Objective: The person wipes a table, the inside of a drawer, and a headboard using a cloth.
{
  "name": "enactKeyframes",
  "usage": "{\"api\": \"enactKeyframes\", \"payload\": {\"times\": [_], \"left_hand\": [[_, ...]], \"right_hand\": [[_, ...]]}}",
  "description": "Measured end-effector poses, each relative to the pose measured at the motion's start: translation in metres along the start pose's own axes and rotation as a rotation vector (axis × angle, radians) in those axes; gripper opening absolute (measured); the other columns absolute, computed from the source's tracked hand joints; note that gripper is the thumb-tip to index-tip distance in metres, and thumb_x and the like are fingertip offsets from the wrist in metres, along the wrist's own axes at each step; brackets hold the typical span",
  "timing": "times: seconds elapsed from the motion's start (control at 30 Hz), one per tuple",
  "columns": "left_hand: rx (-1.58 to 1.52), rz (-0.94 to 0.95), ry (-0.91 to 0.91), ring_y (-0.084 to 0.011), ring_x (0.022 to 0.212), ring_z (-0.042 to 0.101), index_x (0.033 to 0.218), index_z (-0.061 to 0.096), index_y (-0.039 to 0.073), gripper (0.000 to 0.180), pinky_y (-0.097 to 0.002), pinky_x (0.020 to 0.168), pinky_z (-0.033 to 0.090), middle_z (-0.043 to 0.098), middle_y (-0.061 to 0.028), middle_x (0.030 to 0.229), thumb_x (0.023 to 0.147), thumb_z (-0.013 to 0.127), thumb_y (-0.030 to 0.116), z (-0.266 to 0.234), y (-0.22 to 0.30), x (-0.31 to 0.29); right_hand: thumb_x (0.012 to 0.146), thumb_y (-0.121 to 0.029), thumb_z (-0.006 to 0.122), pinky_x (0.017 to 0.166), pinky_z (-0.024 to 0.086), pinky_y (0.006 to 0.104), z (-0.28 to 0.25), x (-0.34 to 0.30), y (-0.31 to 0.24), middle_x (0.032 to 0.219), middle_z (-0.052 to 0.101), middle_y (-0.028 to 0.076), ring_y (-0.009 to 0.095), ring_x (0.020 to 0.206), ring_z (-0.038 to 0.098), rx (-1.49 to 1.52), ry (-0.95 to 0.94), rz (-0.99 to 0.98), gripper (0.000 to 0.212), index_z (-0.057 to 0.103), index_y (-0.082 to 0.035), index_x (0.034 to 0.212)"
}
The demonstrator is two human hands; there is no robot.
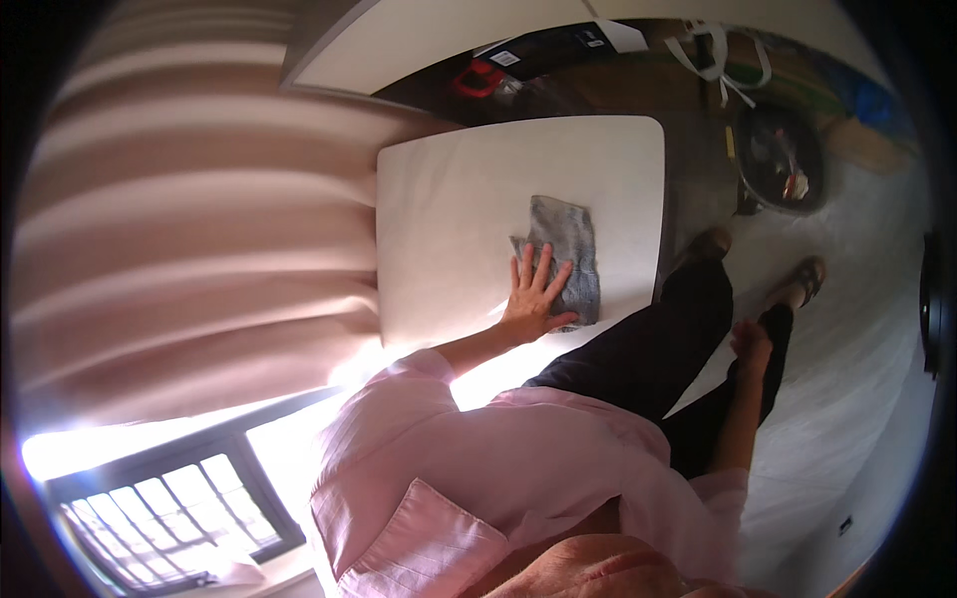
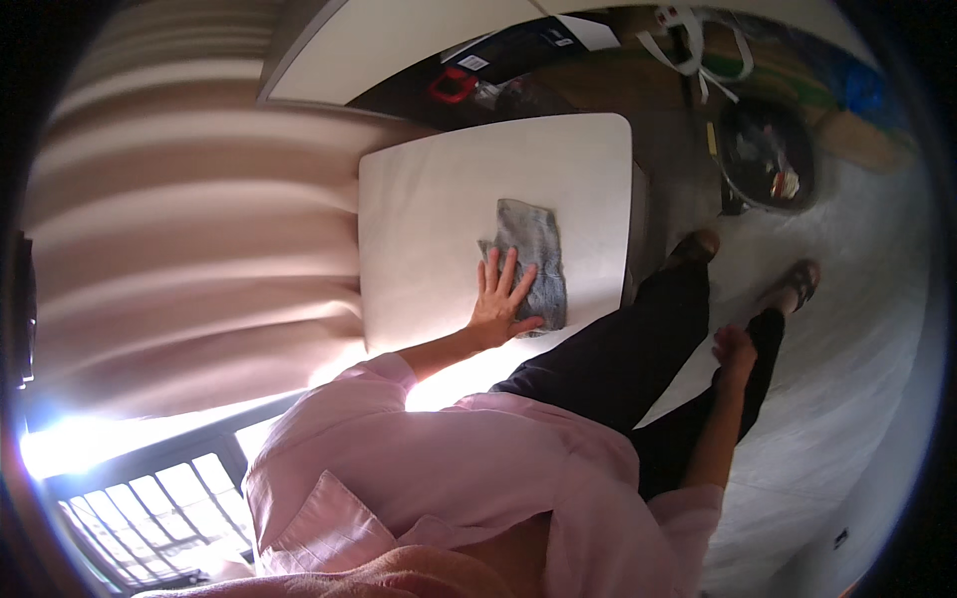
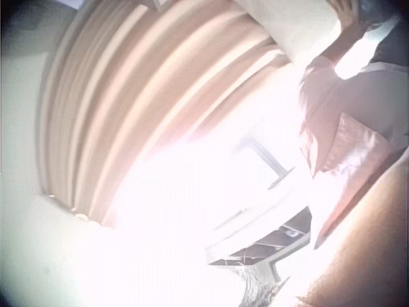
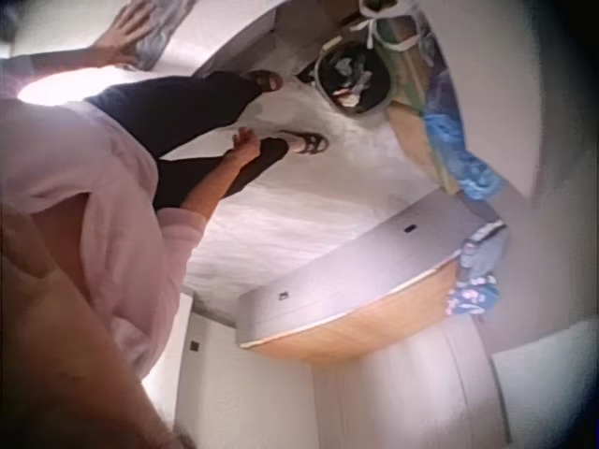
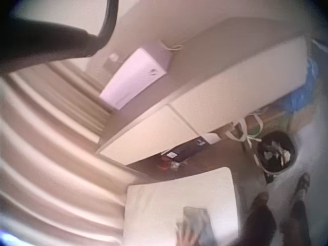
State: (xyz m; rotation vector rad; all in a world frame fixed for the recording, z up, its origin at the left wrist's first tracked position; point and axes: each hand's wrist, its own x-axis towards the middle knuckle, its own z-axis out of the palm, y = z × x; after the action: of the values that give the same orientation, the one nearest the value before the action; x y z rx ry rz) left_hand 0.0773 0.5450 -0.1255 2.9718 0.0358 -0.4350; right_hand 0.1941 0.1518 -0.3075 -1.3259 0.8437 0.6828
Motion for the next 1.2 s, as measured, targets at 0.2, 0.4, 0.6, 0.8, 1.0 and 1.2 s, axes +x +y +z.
{"api": "enactKeyframes", "payload": {"times": [0.2, 0.4, 0.6, 0.8, 1.0, 1.2], "left_hand": [[-0.065, 0.084, 0.283, -0.0511, 0.123, 0.009, 0.133, 0.028, 0.018, 0.08, -0.0694, 0.089, 0.01, 0.01, -0.0268, 0.138, 0.07, 0.041, 0.066, -0.002, 0.025, 0.095], [-0.005, 0.138, 0.385, -0.0433, 0.122, 0.021, 0.126, 0.04, 0.02, 0.064, -0.0627, 0.093, 0.016, 0.025, -0.0203, 0.134, 0.071, 0.046, 0.052, -0.034, 0.025, 0.196], [-0.038, 0.031, 0.523, -0.0349, 0.117, 0.032, 0.12, 0.044, 0.017, 0.055, -0.0534, 0.097, 0.019, 0.04, -0.0151, 0.124, 0.07, 0.054, 0.039, -0.025, -0.081, 0.186], [0.084, -0.596, 0.704, -0.0319, 0.116, 0.035, 0.12, 0.042, 0.009, 0.055, -0.0465, 0.096, 0.025, 0.041, -0.016, 0.124, 0.073, 0.054, 0.037, -0.011, -0.281, 0.112], [-0.076, -1.246, 0.294, -0.0384, 0.11, 0.039, 0.12, 0.039, 0.013, 0.051, -0.0537, 0.084, 0.035, 0.04, -0.0191, 0.122, 0.078, 0.047, 0.04, 0.006, -0.333, 0.005], [-0.034, -1.11, 0.479, -0.0312, 0.092, 0.055, 0.093, 0.056, 0.007, 0.033, -0.0447, 0.076, 0.043, 0.056, -0.0153, 0.096, 0.075, 0.051, 0.034, 0.028, -0.305, -0.021]], "right_hand": [[0.079, -0.037, 0.047, 0.06, 0.045, 0.0312, 0.004, -0.017, 0.022, 0.089, 0.059, 0.007, 0.018, 0.077, 0.057, -0.368, -0.124, -0.221, 0.04, 0.055, -0.004, 0.101], [0.081, -0.023, 0.042, 0.057, 0.047, 0.0331, 0.007, -0.057, 0.025, 0.088, 0.058, 0.01, 0.022, 0.078, 0.057, -0.487, -0.255, -0.244, 0.033, 0.053, -0.002, 0.104], [0.087, -0.017, 0.035, 0.075, 0.045, 0.036, -0.015, -0.058, 0.025, 0.096, 0.057, 0.016, 0.027, 0.085, 0.055, -0.894, -0.33, -0.509, 0.031, 0.052, 0.003, 0.104], [0.087, -0.019, 0.036, 0.081, 0.043, 0.0386, -0.127, 0.056, 0.11, 0.105, 0.055, 0.016, 0.029, 0.095, 0.052, -1.106, -0.329, -0.997, 0.032, 0.052, -0.001, 0.108], [0.087, -0.022, 0.038, 0.087, 0.04, 0.0411, -0.13, 0.095, 0.124, 0.114, 0.051, 0.018, 0.033, 0.104, 0.049, -1.28, -0.2, -1.189, 0.037, 0.048, -0.001, 0.116], [0.082, -0.013, 0.047, 0.076, 0.043, 0.0399, -0.004, 0.021, -0.018, 0.098, 0.054, 0.018, 0.03, 0.089, 0.052, -1.578, -0.072, -1.191, 0.027, 0.053, 0.001, 0.104]]}}
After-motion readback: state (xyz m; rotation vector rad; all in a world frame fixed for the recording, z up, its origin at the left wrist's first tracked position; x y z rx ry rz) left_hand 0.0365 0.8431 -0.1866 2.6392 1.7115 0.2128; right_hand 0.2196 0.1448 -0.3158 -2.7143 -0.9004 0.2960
